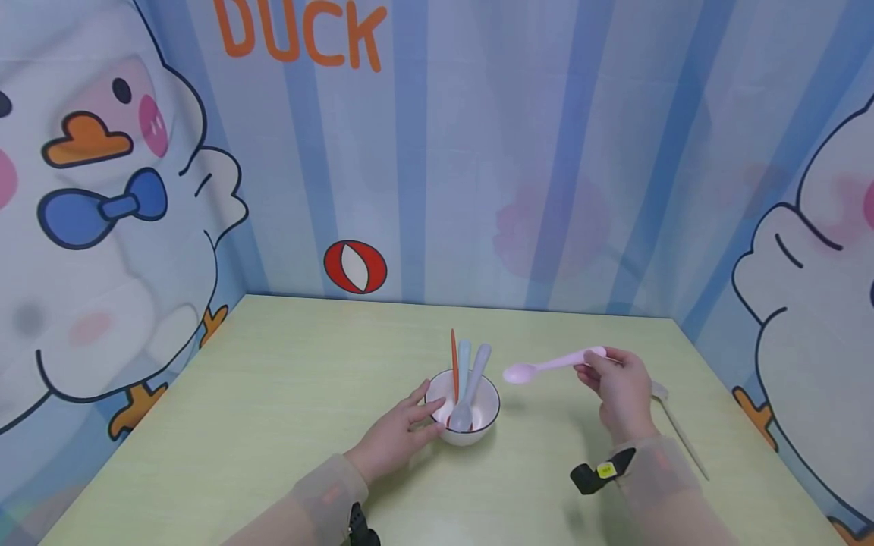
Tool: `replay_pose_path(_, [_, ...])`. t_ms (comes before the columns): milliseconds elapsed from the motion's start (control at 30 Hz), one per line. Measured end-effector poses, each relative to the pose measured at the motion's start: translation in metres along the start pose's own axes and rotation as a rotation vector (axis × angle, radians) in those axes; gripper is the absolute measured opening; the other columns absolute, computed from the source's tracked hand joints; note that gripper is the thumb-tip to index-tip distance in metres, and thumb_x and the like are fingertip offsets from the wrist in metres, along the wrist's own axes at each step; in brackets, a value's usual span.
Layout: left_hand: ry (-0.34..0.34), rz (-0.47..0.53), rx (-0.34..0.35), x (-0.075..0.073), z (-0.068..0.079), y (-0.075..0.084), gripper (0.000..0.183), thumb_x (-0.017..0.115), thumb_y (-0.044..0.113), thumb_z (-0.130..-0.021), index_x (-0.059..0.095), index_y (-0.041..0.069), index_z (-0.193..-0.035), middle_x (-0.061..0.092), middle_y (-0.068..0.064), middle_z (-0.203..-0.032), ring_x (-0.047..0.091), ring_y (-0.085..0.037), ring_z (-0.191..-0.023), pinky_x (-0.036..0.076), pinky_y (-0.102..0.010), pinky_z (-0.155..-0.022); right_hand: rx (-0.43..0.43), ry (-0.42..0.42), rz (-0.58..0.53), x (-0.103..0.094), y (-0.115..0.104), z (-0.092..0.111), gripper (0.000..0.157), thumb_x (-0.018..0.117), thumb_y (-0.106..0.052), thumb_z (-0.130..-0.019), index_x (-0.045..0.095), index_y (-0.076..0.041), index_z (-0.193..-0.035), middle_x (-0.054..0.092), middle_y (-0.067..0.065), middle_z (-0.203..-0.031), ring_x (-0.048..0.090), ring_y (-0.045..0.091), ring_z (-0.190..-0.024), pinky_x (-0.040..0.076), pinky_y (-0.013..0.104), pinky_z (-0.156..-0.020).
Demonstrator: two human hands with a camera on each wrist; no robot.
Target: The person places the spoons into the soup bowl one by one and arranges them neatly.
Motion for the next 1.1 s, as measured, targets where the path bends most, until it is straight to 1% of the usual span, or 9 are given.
replay_pose_path(200, [0.002, -0.003, 0.002, 0.000, 0.000, -0.001, 0.053, 0.058, 0.043, -0.095, 0.051, 0.020, -0.142, 0.021, -0.003, -0.159, 0.025, -0.034, -0.142, 0.029, -0.054, -0.109, 0.028, -0.045, 0.013, 0.011, -0.004, 0.003, 0.042, 0.061, -0.011, -0.095, 0.040, 0.002, -0.129, 0.057, 0.011, -0.104, 0.067, 0.011, -0.077, 0.055, 0.024, -0.076])
replay_pose_path(467, [0.008, -0.010, 0.006, 0.000, -0.001, -0.001, 0.052, 0.058, 0.042, -0.095, 0.051, 0.020, -0.141, 0.021, -0.004, -0.159, 0.026, -0.033, -0.141, 0.029, -0.053, -0.109, 0.039, -0.108, 0.020, 0.027, -0.002, 0.005, 0.037, 0.061, -0.007, -0.094, 0.043, 0.003, -0.124, 0.061, 0.008, -0.095, 0.067, 0.012, -0.073, 0.055, 0.025, -0.075])
replay_pose_path(667, [0.000, -0.017, -0.011, 0.000, -0.001, -0.002, 0.052, 0.058, 0.043, -0.095, 0.050, 0.022, -0.142, 0.020, -0.002, -0.159, 0.025, -0.033, -0.142, 0.028, -0.053, -0.110, 0.043, -0.140, 0.057, 0.040, 0.003, 0.006, 0.036, 0.062, -0.007, -0.094, 0.044, 0.003, -0.123, 0.061, 0.010, -0.097, 0.067, 0.013, -0.074, 0.056, 0.026, -0.075])
replay_pose_path(833, [0.001, -0.009, -0.002, 0.000, -0.001, -0.001, 0.052, 0.058, 0.042, -0.095, 0.051, 0.021, -0.141, 0.021, -0.004, -0.159, 0.025, -0.034, -0.141, 0.028, -0.054, -0.109, 0.044, -0.184, 0.098, 0.052, 0.007, 0.006, 0.038, 0.063, -0.007, -0.093, 0.045, 0.005, -0.124, 0.060, 0.012, -0.100, 0.067, 0.014, -0.075, 0.056, 0.026, -0.074])
replay_pose_path(967, [-0.003, -0.006, 0.002, 0.000, -0.001, 0.000, 0.052, 0.058, 0.043, -0.095, 0.050, 0.020, -0.142, 0.021, -0.004, -0.159, 0.025, -0.034, -0.141, 0.029, -0.054, -0.109, 0.040, -0.226, 0.119, 0.061, 0.011, 0.007, 0.036, 0.062, -0.004, -0.093, 0.045, 0.006, -0.123, 0.062, 0.013, -0.099, 0.066, 0.014, -0.072, 0.056, 0.026, -0.072])
replay_pose_path(1100, [-0.007, -0.011, 0.002, -0.001, -0.001, 0.000, 0.053, 0.058, 0.044, -0.095, 0.050, 0.020, -0.142, 0.020, -0.004, -0.159, 0.025, -0.034, -0.142, 0.029, -0.054, -0.109, 0.048, -0.242, 0.150, 0.069, 0.015, 0.007, 0.036, 0.062, -0.005, -0.093, 0.046, 0.005, -0.123, 0.063, 0.015, -0.100, 0.067, 0.015, -0.073, 0.056, 0.026, -0.071])
Point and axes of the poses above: each hand's wrist, its own z-axis away from the middle knuckle, its own x-axis out of the palm, y = z × x, the point moved 5 cm from there along -z, towards the middle knuckle
